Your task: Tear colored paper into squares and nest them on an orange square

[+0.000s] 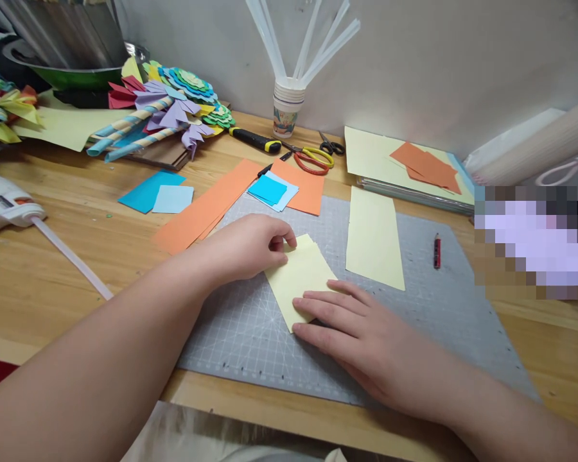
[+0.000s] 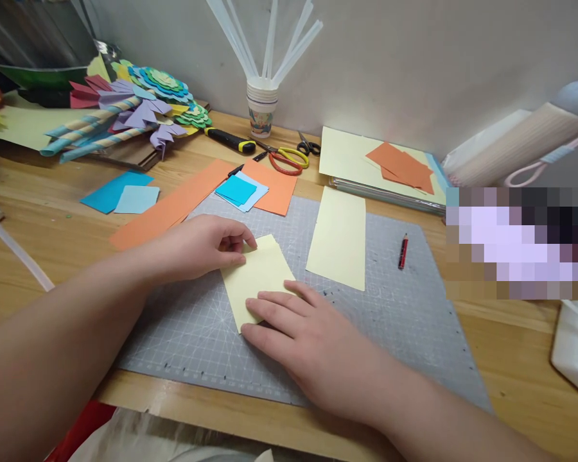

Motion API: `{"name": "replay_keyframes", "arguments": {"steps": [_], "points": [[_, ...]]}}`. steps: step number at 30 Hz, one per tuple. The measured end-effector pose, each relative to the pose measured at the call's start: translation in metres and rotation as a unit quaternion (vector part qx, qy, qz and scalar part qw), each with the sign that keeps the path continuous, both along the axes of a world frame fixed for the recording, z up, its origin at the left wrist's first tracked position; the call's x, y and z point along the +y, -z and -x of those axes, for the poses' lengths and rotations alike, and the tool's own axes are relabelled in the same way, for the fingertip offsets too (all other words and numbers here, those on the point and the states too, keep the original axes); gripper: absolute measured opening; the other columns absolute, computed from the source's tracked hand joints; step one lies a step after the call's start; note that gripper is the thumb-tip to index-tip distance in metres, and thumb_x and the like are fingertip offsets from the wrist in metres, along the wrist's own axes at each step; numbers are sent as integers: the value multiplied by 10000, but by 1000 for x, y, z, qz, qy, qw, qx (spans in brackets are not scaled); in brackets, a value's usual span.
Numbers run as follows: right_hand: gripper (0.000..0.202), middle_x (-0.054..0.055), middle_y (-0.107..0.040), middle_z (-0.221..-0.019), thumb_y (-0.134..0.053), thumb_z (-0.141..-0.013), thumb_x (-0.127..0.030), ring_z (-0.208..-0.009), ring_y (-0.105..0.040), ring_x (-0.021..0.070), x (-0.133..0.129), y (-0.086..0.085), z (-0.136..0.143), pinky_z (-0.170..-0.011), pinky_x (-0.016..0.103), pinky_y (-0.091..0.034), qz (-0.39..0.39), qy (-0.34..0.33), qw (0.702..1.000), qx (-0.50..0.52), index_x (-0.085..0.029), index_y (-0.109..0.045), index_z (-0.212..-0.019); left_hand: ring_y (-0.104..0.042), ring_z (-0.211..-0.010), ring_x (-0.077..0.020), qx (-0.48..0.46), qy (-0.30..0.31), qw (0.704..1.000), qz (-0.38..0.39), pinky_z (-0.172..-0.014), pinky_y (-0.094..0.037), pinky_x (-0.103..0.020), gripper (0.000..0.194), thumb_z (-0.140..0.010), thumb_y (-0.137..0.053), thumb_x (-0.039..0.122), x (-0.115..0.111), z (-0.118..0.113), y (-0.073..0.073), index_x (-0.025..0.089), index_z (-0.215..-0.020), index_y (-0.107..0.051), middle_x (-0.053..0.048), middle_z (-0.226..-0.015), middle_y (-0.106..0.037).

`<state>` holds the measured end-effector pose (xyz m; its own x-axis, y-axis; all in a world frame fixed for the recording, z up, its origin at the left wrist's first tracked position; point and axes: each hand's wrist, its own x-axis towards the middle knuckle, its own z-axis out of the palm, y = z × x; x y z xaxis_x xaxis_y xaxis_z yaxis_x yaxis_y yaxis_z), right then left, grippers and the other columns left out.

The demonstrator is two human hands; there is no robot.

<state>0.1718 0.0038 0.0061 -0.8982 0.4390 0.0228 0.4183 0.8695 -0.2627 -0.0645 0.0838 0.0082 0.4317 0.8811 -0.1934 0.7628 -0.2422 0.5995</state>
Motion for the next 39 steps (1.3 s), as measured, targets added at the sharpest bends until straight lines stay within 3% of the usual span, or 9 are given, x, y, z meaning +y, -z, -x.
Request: {"name": "replay_keyframes", "arguments": {"steps": [24,31,36,39], "points": [[465,44,-555,-1383,-395,-914,-66,-1297,-457,208,-3,3,0,-1102,484,-340,-15,6,1000,17,-261,-545,-1309,-584,-676,-106,16,21,999,-20,-557,-361,-229,244,-744,-611,210,-2,0,-6,257,-971,-689,46,-792,-681],[446,40,-546,-1392,-401,-930,-87,-1301,-452,206,-3,4,0,-1112,479,-325,-11,7,1000,14,-263,-540,-1316,-576,-691,-128,41,19,997,-62,-555,-337,-242,212,-740,-625,216,-1,0,-5,263,-936,-692,45,-781,-676],[430,35,-555,-1378,-388,-945,-95,-1290,-456,195,-2,2,2,-1110,472,-322,-1,10,1000,16,-266,-542,-1308,-605,-824,-173,65,-32,992,-106,-646,-397,-269,223,-808,-571,211,-6,8,-22,245,-1003,-675,4,-957,-695],[413,32,-562,-1367,-395,-946,-104,-1278,-464,188,-2,-1,4,-1114,468,-318,4,10,1000,16,-267,-550,-1292,-621,-952,-217,111,-61,976,-179,-784,-437,-337,232,-860,-516,199,-31,10,-34,227,-1026,-676,-27,-1072,-696]]}}
